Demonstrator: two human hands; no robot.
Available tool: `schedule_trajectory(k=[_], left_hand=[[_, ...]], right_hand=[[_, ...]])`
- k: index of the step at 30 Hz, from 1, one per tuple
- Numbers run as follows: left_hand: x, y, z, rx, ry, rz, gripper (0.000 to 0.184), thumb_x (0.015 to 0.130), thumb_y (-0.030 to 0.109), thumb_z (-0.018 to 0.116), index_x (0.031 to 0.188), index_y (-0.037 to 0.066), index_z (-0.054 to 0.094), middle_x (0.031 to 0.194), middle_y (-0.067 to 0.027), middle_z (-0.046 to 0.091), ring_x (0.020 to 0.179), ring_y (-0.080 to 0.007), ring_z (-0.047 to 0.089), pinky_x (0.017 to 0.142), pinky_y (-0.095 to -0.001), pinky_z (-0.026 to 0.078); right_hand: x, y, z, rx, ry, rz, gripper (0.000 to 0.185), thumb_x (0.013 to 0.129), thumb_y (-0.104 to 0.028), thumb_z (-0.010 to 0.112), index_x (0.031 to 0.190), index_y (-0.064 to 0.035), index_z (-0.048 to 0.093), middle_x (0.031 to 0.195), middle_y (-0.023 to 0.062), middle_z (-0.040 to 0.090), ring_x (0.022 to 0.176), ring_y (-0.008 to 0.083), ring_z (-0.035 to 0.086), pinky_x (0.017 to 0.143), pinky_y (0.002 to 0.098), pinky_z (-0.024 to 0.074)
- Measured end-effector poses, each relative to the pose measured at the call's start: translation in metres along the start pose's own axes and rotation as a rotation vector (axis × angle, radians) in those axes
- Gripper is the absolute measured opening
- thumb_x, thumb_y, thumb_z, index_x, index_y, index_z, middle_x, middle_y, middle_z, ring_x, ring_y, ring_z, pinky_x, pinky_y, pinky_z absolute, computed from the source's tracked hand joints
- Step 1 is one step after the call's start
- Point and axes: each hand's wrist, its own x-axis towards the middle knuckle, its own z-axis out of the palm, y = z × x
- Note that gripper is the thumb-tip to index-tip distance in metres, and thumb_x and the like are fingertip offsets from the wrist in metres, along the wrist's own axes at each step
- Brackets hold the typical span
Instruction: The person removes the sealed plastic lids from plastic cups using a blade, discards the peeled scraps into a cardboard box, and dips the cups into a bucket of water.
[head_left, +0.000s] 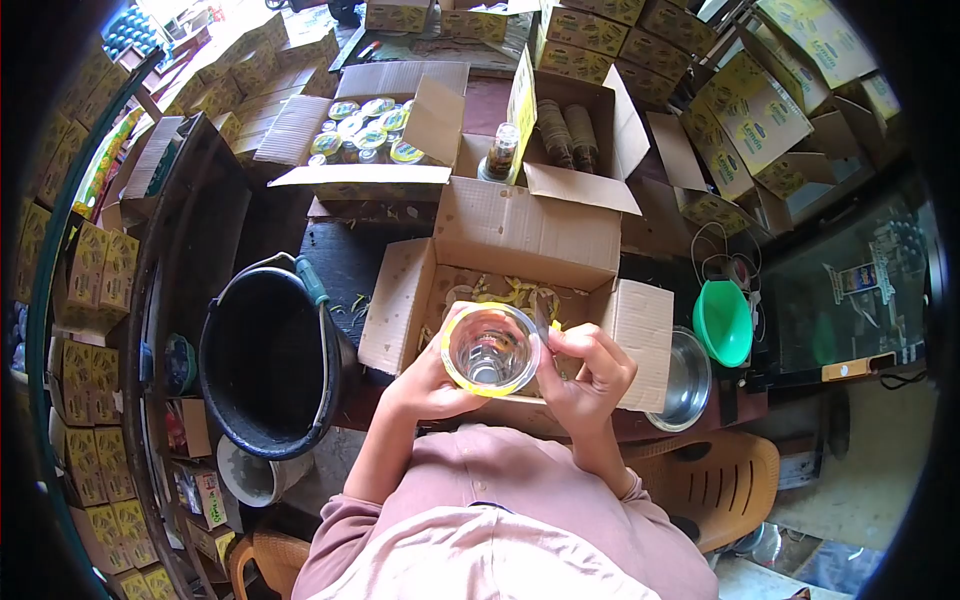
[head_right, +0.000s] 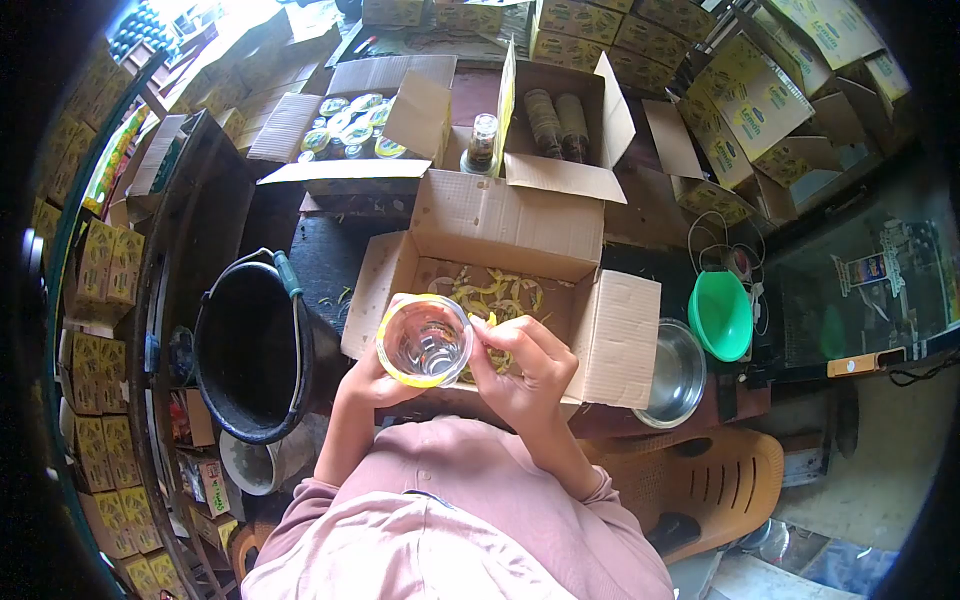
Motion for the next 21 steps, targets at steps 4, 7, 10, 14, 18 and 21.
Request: schedule_trajectory(k=[4,7,10,14,18,21], left_hand=[[0.001,0.001,-0.002,0.046,-0.041,-0.013,0.065,0.062,0.004,0.067,0.120,0.000,0.038,0.112,-0.0107,0.043,0.104,-0.0197,0.048,0.090,-0.0315,0.039],[0.001,-0.004,0.001,-0.007,-0.005,-0.005,0.064,0.063,0.005,0.065,0.121,0.000,0.037,0.112,-0.0105,0.043,0.104,-0.0197,0.048,0.090,-0.0317,0.039],[0.003,0.003,0.003,-0.082,0.010,-0.033,0.064,0.064,0.006,0.065,0.121,0.001,0.037,0.112,-0.0105,0.045,0.105,-0.0193,0.048,0.090,-0.0321,0.039],[0.003,-0.003,0.003,-0.234,0.033,-0.065,0.065,0.064,0.008,0.066,0.121,0.002,0.036,0.112,-0.0110,0.046,0.105,-0.0191,0.048,0.089,-0.0326,0.040],[0.000,-0.008,0.004,-0.432,0.070,-0.110,0.066,0.064,0.014,0.067,0.121,0.002,0.035,0.112,-0.0120,0.046,0.104,-0.0203,0.048,0.088,-0.0341,0.040],[-0.004,-0.018,0.000,-0.516,0.093,-0.101,0.072,0.064,0.025,0.068,0.122,0.002,0.034,0.111,-0.0138,0.046,0.101,-0.0230,0.050,0.086,-0.0365,0.042]], right_hand=[[0.001,0.003,0.000,-0.013,-0.018,-0.006,0.017,0.061,0.007,0.070,0.074,-0.0007,0.062,0.065,0.0088,0.060,0.057,0.0151,0.059,0.051,0.0224,0.0452],[0.000,0.006,0.002,-0.043,0.036,0.022,0.016,0.062,0.007,0.069,0.075,-0.0009,0.062,0.065,0.0084,0.060,0.057,0.0147,0.059,0.052,0.0225,0.0458],[0.002,0.004,-0.001,-0.050,0.069,0.028,0.016,0.063,0.006,0.069,0.076,-0.0011,0.063,0.064,0.0077,0.060,0.057,0.0136,0.059,0.052,0.0226,0.0459],[0.000,0.005,-0.002,-0.016,0.081,0.028,0.016,0.063,0.008,0.069,0.074,0.0004,0.060,0.064,0.0066,0.057,0.055,0.0113,0.054,0.050,0.0209,0.0411],[-0.001,0.007,-0.004,-0.014,0.135,0.030,0.016,0.063,0.007,0.070,0.075,-0.0012,0.062,0.063,0.0073,0.059,0.056,0.0125,0.057,0.050,0.0215,0.0441],[-0.003,0.017,-0.003,-0.023,0.203,0.041,0.016,0.064,0.007,0.069,0.075,-0.0009,0.061,0.064,0.0064,0.058,0.055,0.0114,0.055,0.050,0.0207,0.0429]])
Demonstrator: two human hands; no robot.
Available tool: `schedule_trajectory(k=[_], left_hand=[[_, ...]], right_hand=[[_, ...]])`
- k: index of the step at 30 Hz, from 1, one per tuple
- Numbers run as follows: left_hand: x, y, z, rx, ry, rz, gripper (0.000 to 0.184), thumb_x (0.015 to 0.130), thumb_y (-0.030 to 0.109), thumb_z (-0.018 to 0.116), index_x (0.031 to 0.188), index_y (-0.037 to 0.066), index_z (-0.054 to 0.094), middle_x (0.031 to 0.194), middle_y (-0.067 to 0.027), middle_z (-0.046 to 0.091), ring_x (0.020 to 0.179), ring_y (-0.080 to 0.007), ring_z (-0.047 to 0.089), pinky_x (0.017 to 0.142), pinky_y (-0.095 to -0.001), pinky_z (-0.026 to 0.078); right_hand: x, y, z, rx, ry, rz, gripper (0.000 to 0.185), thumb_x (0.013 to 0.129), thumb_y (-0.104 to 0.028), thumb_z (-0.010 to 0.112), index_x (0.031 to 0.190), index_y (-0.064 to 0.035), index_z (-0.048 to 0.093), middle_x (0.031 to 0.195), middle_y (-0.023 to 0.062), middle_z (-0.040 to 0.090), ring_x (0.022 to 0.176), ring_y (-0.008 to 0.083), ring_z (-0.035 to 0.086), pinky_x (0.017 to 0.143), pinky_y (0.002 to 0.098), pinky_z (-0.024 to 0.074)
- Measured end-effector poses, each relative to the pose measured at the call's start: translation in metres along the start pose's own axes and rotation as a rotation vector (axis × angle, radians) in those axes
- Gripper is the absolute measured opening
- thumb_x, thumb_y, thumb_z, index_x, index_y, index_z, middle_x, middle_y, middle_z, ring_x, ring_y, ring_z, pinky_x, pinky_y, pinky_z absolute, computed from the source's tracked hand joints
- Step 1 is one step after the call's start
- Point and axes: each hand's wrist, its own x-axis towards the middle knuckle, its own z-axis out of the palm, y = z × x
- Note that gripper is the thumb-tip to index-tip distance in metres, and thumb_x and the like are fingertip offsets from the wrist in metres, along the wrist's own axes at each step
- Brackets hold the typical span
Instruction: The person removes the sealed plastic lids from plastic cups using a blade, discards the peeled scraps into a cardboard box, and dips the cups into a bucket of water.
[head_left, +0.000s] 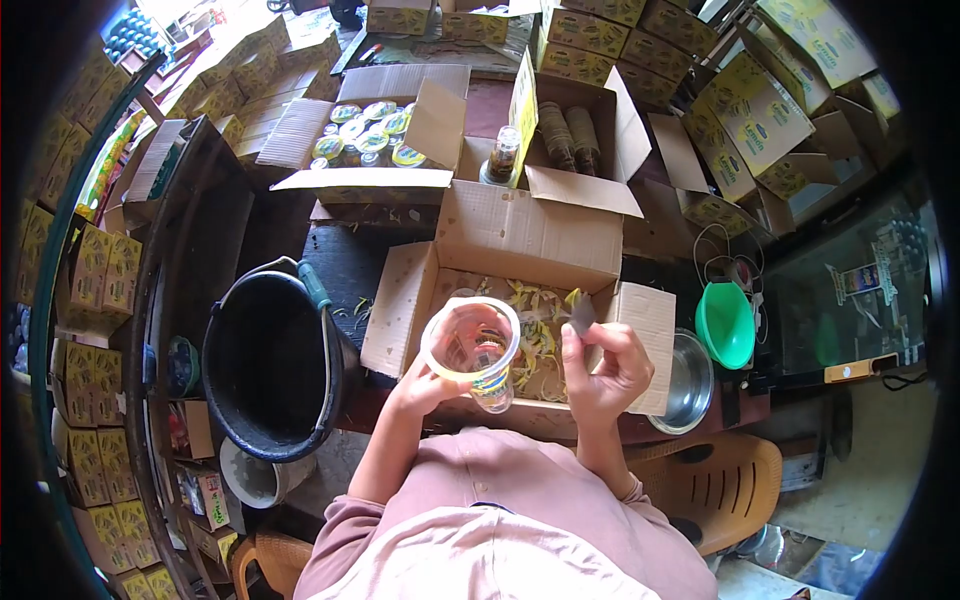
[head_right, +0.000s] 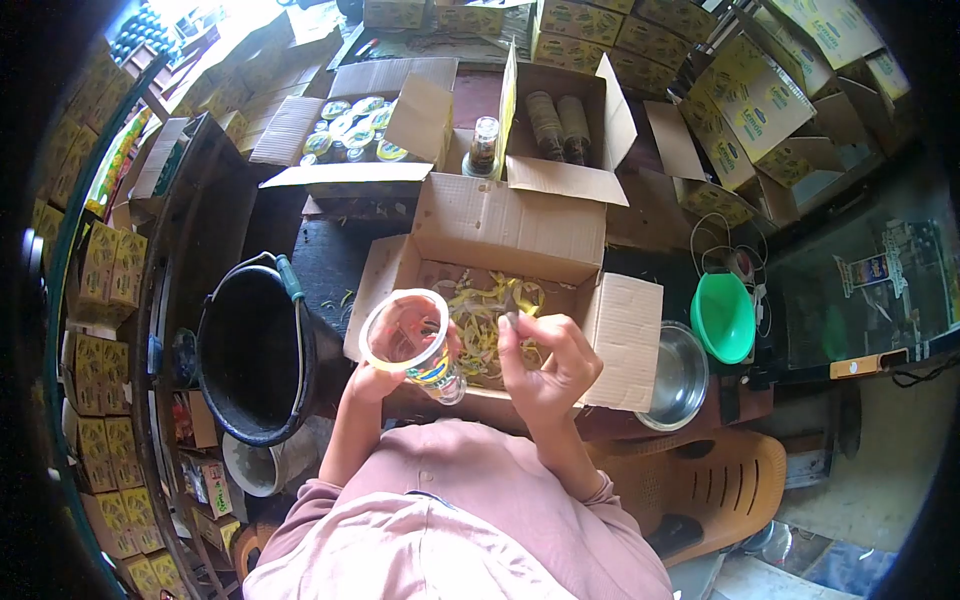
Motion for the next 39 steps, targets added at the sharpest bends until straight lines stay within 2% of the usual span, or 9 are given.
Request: schedule_trajectory(k=[3,6,9,15,17,18,21,32,39], left_hand=[[0.001,0.001,0.000,0.028,0.043,0.044,0.080,0.062,0.036,0.070,0.124,0.001,0.034,0.108,-0.0164,0.047,0.093,-0.0258,0.055,0.080,-0.0371,0.047],[0.001,0.000,-0.003,-0.026,0.023,0.040,0.080,0.063,0.036,0.069,0.124,0.001,0.034,0.107,-0.0163,0.048,0.093,-0.0260,0.055,0.079,-0.0369,0.047],[0.000,0.003,-0.003,-0.086,-0.013,0.020,0.071,0.064,0.024,0.068,0.122,0.002,0.034,0.113,-0.0128,0.044,0.105,-0.0211,0.047,0.087,-0.0360,0.041],[0.002,0.013,0.011,0.170,-0.004,0.032,0.070,0.060,0.015,0.074,0.118,0.002,0.037,0.111,-0.0107,0.045,0.104,-0.0186,0.047,0.085,-0.0315,0.041],[0.003,0.013,0.011,0.287,-0.008,0.064,0.070,0.059,0.009,0.076,0.117,0.003,0.038,0.110,-0.0092,0.045,0.104,-0.0176,0.047,0.086,-0.0302,0.042],[0.003,0.014,0.011,0.302,-0.013,0.062,0.070,0.059,0.009,0.076,0.117,0.003,0.038,0.110,-0.0091,0.045,0.104,-0.0175,0.047,0.086,-0.0305,0.042],[0.003,0.015,0.012,0.328,-0.023,0.055,0.069,0.060,0.008,0.077,0.117,0.004,0.038,0.111,-0.0087,0.045,0.104,-0.0176,0.047,0.086,-0.0311,0.042],[0.005,0.019,0.013,0.480,-0.096,0.050,0.067,0.062,0.006,0.076,0.118,0.002,0.039,0.112,-0.0092,0.044,0.103,-0.0181,0.048,0.088,-0.0307,0.041],[0.007,0.013,0.011,0.410,-0.095,0.022,0.068,0.062,0.005,0.075,0.120,0.002,0.038,0.111,-0.0093,0.046,0.104,-0.0178,0.048,0.088,-0.0307,0.040]], right_hand=[[-0.011,0.021,0.002,0.037,0.069,0.060,0.016,0.065,0.006,0.070,0.075,-0.0010,0.060,0.066,0.0055,0.057,0.056,0.0101,0.054,0.051,0.0200,0.0422],[-0.018,0.029,0.002,0.076,0.064,0.135,0.016,0.066,0.006,0.069,0.076,-0.0011,0.059,0.067,0.0046,0.056,0.058,0.0092,0.054,0.053,0.0200,0.0421],[-0.015,0.015,-0.004,0.077,-0.037,0.155,0.016,0.066,0.006,0.069,0.077,-0.0012,0.060,0.066,0.0050,0.057,0.057,0.0099,0.055,0.052,0.0207,0.0426],[-0.005,-0.018,0.000,0.091,-0.184,0.060,0.014,0.065,0.006,0.069,0.076,-0.0008,0.063,0.063,0.0086,0.059,0.055,0.0138,0.059,0.050,0.0226,0.0443],[-0.007,-0.019,0.004,0.094,-0.177,0.039,0.016,0.063,0.007,0.069,0.074,-0.0010,0.060,0.063,0.0067,0.056,0.055,0.0115,0.054,0.048,0.0211,0.0393],[-0.007,-0.019,0.005,0.096,-0.174,0.028,0.017,0.063,0.008,0.068,0.073,-0.0010,0.059,0.063,0.0057,0.055,0.055,0.0104,0.051,0.047,0.0203,0.0368],[-0.008,-0.020,0.004,0.079,-0.200,0.028,0.015,0.064,0.007,0.068,0.075,-0.0005,0.063,0.063,0.0083,0.058,0.054,0.0136,0.057,0.049,0.0227,0.0436],[-0.008,-0.017,0.006,0.005,-0.160,-0.031,0.018,0.062,0.007,0.069,0.077,-0.0010,0.063,0.063,0.0077,0.058,0.054,0.0130,0.056,0.048,0.0225,0.0433],[-0.005,-0.012,0.007,-0.012,-0.132,0.028,0.017,0.063,0.007,0.068,0.078,-0.0009,0.063,0.066,0.0080,0.059,0.056,0.0128,0.058,0.050,0.0219,0.0443]])
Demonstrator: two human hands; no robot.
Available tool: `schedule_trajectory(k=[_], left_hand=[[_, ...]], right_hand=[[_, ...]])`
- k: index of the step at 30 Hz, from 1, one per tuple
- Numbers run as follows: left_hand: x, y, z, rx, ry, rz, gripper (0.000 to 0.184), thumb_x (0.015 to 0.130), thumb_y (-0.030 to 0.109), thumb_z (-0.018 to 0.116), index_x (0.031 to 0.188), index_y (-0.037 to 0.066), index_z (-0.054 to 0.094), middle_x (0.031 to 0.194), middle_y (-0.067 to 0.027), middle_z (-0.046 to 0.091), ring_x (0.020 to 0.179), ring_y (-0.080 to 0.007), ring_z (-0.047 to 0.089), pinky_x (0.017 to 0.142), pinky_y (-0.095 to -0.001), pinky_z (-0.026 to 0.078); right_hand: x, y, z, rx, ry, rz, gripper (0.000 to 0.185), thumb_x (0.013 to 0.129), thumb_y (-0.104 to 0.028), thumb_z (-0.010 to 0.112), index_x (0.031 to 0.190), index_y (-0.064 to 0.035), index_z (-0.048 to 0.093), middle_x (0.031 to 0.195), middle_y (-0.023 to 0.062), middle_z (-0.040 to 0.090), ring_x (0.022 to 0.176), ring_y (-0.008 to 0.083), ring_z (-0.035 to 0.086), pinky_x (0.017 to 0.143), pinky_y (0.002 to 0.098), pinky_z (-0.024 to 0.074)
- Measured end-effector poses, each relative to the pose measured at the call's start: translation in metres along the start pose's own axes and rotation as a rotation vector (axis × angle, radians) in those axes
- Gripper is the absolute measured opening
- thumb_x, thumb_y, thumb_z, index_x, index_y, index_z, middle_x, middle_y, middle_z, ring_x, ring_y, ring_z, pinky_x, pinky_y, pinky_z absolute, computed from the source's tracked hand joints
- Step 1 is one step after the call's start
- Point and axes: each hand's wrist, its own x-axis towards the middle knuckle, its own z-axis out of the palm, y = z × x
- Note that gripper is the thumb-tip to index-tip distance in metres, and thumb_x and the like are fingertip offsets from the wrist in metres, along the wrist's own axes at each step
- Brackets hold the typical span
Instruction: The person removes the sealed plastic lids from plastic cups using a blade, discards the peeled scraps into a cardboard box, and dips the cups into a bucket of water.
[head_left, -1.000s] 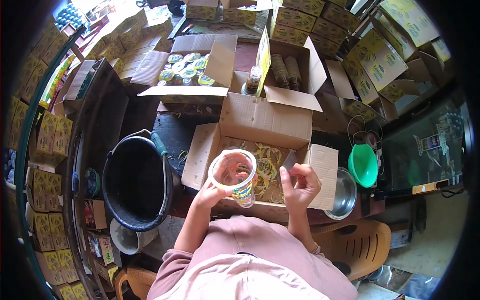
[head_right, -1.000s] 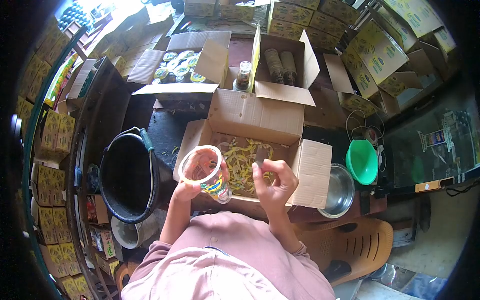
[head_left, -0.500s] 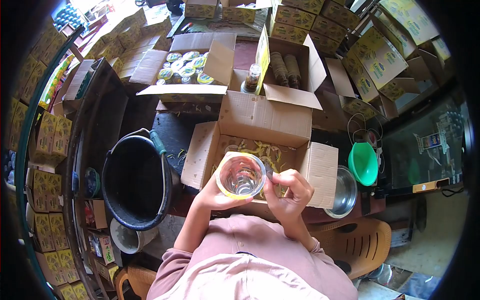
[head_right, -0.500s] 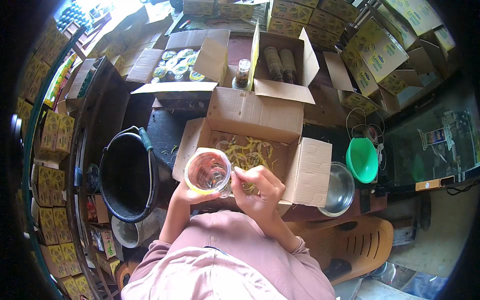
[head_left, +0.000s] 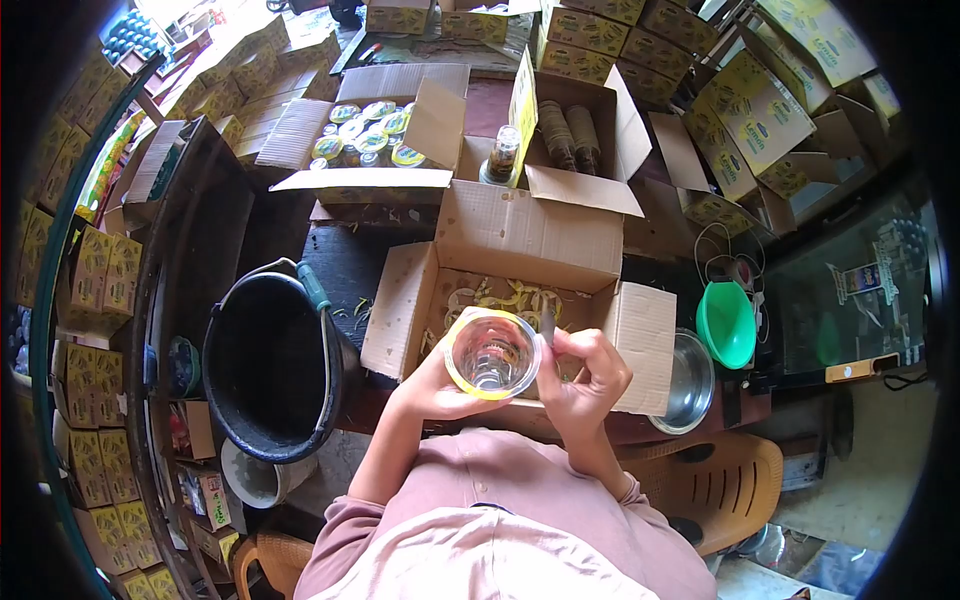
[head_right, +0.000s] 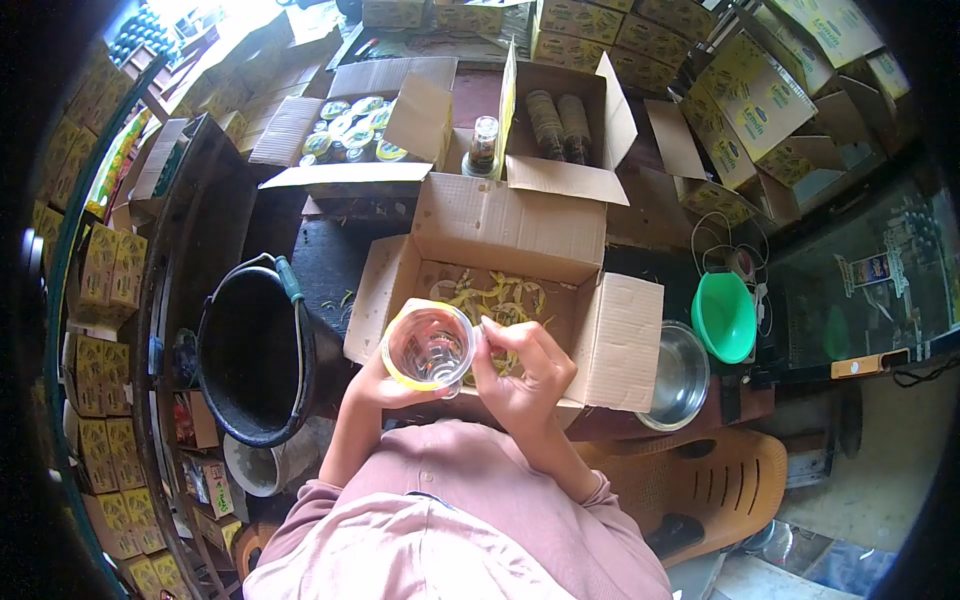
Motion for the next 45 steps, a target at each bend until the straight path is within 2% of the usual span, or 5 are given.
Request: schedule_trajectory(k=[11,14,17,34,45], left_hand=[[-0.003,-0.002,-0.007,-0.217,0.047,-0.031,0.065,0.064,0.007,0.073,0.118,0.004,0.037,0.108,-0.0101,0.047,0.102,-0.0188,0.048,0.083,-0.0323,0.041],[-0.004,0.001,-0.007,-0.221,0.080,-0.027,0.065,0.063,0.007,0.073,0.117,0.004,0.037,0.108,-0.0105,0.047,0.100,-0.0187,0.048,0.083,-0.0326,0.041],[-0.004,0.003,-0.009,-0.076,0.131,0.025,0.066,0.062,0.006,0.074,0.117,0.003,0.037,0.108,-0.0103,0.048,0.101,-0.0186,0.049,0.084,-0.0324,0.042],[0.000,0.005,-0.011,0.722,0.338,0.388,0.074,0.056,0.006,0.077,0.116,0.006,0.034,0.110,-0.0131,0.046,0.099,-0.0204,0.052,0.086,-0.0319,0.044],[-0.007,0.001,-0.016,0.431,0.414,0.425,0.074,0.056,0.004,0.077,0.116,0.005,0.033,0.109,-0.0152,0.047,0.102,-0.0249,0.049,0.087,-0.0354,0.042]], right_hand=[[-0.019,0.109,-0.008,0.687,-0.331,0.694,0.028,0.067,0.005,0.068,0.094,0.0021,0.059,0.076,0.0060,0.063,0.063,0.0058,0.057,0.060,0.0200,0.0474],[-0.045,0.137,-0.002,-0.490,-0.810,0.203,0.074,0.058,0.008,0.063,0.127,-0.0048,0.042,0.096,0.0151,0.060,0.065,0.0161,0.061,0.062,0.0289,0.0508],[-0.040,0.118,-0.002,-0.420,-0.906,0.434,0.083,0.057,0.009,0.062,0.133,-0.0080,0.034,0.104,0.0191,0.056,0.068,0.0240,0.062,0.067,0.0336,0.0511],[-0.033,0.111,-0.016,-0.424,-0.894,0.447,0.089,0.057,0.011,0.062,0.133,-0.0261,0.035,0.098,0.0110,0.048,0.061,0.0207,0.059,0.066,0.0332,0.0520],[-0.035,0.102,-0.016,-0.167,-0.817,0.580,0.102,0.057,0.012,0.065,0.140,-0.0259,0.017,0.108,0.0120,0.047,0.056,0.0124,0.056,0.055,0.0259,0.0497]])
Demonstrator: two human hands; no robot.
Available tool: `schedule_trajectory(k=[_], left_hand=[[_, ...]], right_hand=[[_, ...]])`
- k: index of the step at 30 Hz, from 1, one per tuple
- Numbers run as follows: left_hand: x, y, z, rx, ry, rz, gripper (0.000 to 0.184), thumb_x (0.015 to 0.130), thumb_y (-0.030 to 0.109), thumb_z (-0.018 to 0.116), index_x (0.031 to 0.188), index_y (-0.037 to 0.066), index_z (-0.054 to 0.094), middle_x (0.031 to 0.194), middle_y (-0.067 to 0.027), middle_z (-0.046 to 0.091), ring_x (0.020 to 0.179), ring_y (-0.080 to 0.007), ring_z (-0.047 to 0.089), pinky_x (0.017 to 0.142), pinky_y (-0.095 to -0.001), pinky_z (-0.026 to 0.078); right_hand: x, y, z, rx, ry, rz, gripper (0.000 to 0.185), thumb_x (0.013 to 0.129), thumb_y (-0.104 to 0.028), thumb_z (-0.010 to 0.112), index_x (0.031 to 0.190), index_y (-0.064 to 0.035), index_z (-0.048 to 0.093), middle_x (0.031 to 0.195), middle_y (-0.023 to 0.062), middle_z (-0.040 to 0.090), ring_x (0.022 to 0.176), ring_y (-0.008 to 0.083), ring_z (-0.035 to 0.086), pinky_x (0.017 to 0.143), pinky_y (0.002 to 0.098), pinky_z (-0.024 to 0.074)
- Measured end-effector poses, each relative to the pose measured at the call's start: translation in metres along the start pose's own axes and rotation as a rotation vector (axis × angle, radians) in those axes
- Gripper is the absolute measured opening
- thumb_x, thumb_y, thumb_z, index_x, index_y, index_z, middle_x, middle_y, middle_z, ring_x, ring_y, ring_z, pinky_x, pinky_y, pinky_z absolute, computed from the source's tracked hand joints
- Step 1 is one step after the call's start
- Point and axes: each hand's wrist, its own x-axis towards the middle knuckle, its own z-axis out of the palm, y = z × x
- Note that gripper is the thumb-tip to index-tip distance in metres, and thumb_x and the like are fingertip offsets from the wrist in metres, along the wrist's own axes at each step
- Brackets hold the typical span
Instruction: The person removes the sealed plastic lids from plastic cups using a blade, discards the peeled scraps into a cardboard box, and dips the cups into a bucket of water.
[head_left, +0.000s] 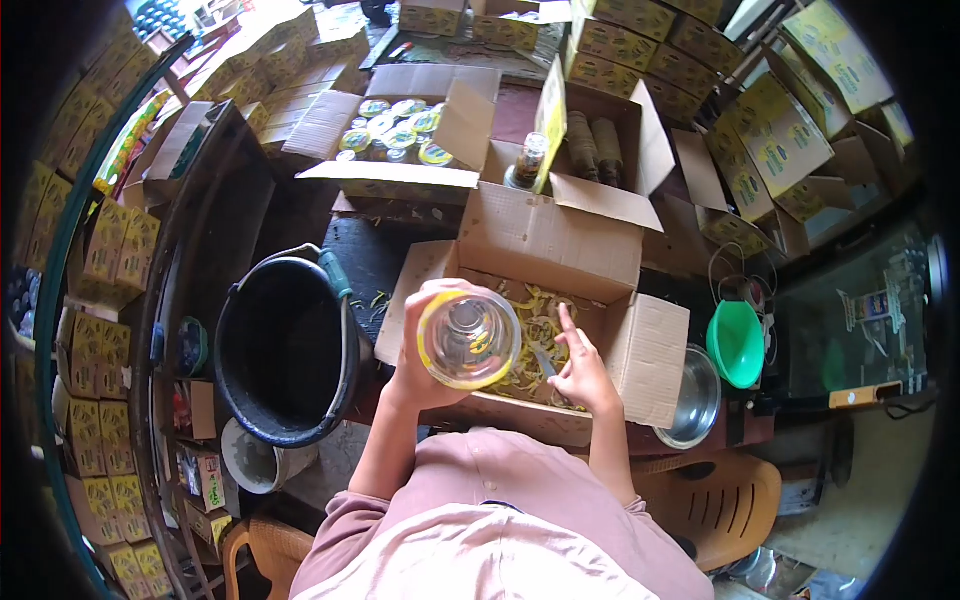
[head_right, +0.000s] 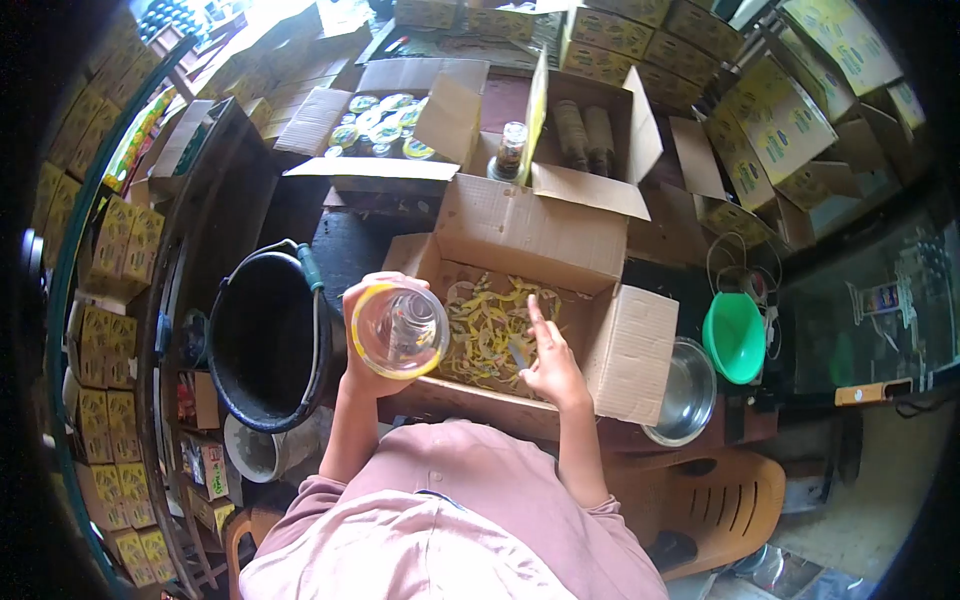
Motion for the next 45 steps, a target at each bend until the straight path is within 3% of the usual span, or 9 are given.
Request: schedule_trajectory(k=[3,9,14,24,32,35,39,42,45], left_hand=[[-0.008,-0.005,-0.019,-0.239,0.208,-0.135,0.073,0.057,-0.002,0.073,0.119,0.006,0.033,0.111,-0.0120,0.045,0.105,-0.0220,0.049,0.090,-0.0348,0.041],[-0.030,0.021,-0.083,-1.174,0.740,-0.109,0.059,0.079,0.030,0.060,0.125,0.003,0.034,0.119,-0.0098,0.043,0.118,-0.0207,0.040,0.102,-0.0418,0.028],[-0.068,0.016,-0.131,-1.866,1.185,0.070,0.045,0.088,0.026,0.050,0.117,-0.005,0.036,0.110,-0.0206,0.046,0.107,-0.0311,0.046,0.093,-0.0436,0.041],[-0.087,0.011,-0.139,-1.868,1.256,0.098,0.037,0.088,0.025,0.048,0.109,-0.005,0.042,0.104,-0.0212,0.048,0.102,-0.0327,0.049,0.089,-0.0445,0.045],[-0.081,0.021,-0.138,-1.677,1.181,0.020,0.044,0.083,0.024,0.040,0.118,-0.004,0.038,0.116,-0.0220,0.044,0.111,-0.0366,0.041,0.095,-0.0526,0.034],[-0.071,0.017,-0.157,-1.176,1.252,-0.095,0.042,0.087,0.021,0.036,0.122,-0.003,0.036,0.125,-0.0214,0.041,0.116,-0.0386,0.039,0.097,-0.0556,0.031],[-0.060,0.019,-0.180,-1.803,1.175,0.019,0.044,0.088,0.018,0.044,0.121,-0.008,0.034,0.116,-0.0226,0.041,0.112,-0.0357,0.041,0.095,-0.0491,0.039],[-0.055,0.012,-0.167,-2.013,1.529,0.174,0.047,0.087,0.022,0.045,0.121,-0.008,0.032,0.114,-0.0216,0.035,0.110,-0.0357,0.041,0.093,-0.0484,0.043],[-0.058,-0.016,-0.169,-1.411,1.475,-0.209,0.042,0.086,0.034,0.048,0.112,0.001,0.048,0.112,-0.0172,0.051,0.105,-0.0307,0.048,0.089,-0.0469,0.040]], right_hand=[[-0.002,0.004,0.002,-0.019,-0.032,0.038,0.105,0.058,0.011,0.066,0.140,-0.0289,0.014,0.109,0.0129,0.050,0.060,0.0162,0.058,0.060,0.0295,0.0513],[-0.003,0.016,0.004,-0.036,-0.063,0.053,0.099,0.056,0.012,0.065,0.139,-0.0232,0.023,0.106,0.0137,0.049,0.056,0.0117,0.056,0.053,0.0259,0.0498],[0.000,0.011,0.008,-0.096,-0.065,0.059,0.102,0.055,0.012,0.065,0.140,-0.0227,0.019,0.107,0.0131,0.050,0.055,0.0126,0.056,0.052,0.0269,0.0503],[-0.002,0.019,0.016,-0.062,-0.084,-0.017,0.100,0.055,0.009,0.066,0.140,-0.0123,0.018,0.105,0.0126,0.051,0.056,0.0132,0.057,0.053,0.0263,0.0499],[-0.010,0.041,0.025,0.016,0.027,-0.023,0.058,0.058,0.005,0.069,0.113,0.0092,0.051,0.118,0.0154,0.045,0.062,0.0167,0.062,0.058,0.0264,0.0511],[-0.012,0.047,0.026,0.051,0.054,-0.027,0.057,0.059,0.006,0.068,0.113,0.0071,0.052,0.116,0.0153,0.048,0.063,0.0162,0.063,0.057,0.0253,0.0509],[-0.011,0.059,0.022,0.113,0.051,-0.019,0.059,0.058,0.005,0.068,0.115,0.0026,0.052,0.110,0.0147,0.052,0.062,0.0151,0.062,0.057,0.0243,0.0506],[-0.011,0.063,0.022,0.137,0.071,0.008,0.059,0.058,0.004,0.069,0.115,0.0016,0.053,0.111,0.0153,0.052,0.061,0.0150,0.062,0.057,0.0244,0.0507],[-0.009,0.072,0.020,0.131,0.093,0.007,0.058,0.058,0.003,0.070,0.114,0.0014,0.054,0.111,0.0159,0.051,0.061,0.0149,0.062,0.058,0.0247,0.0508]])
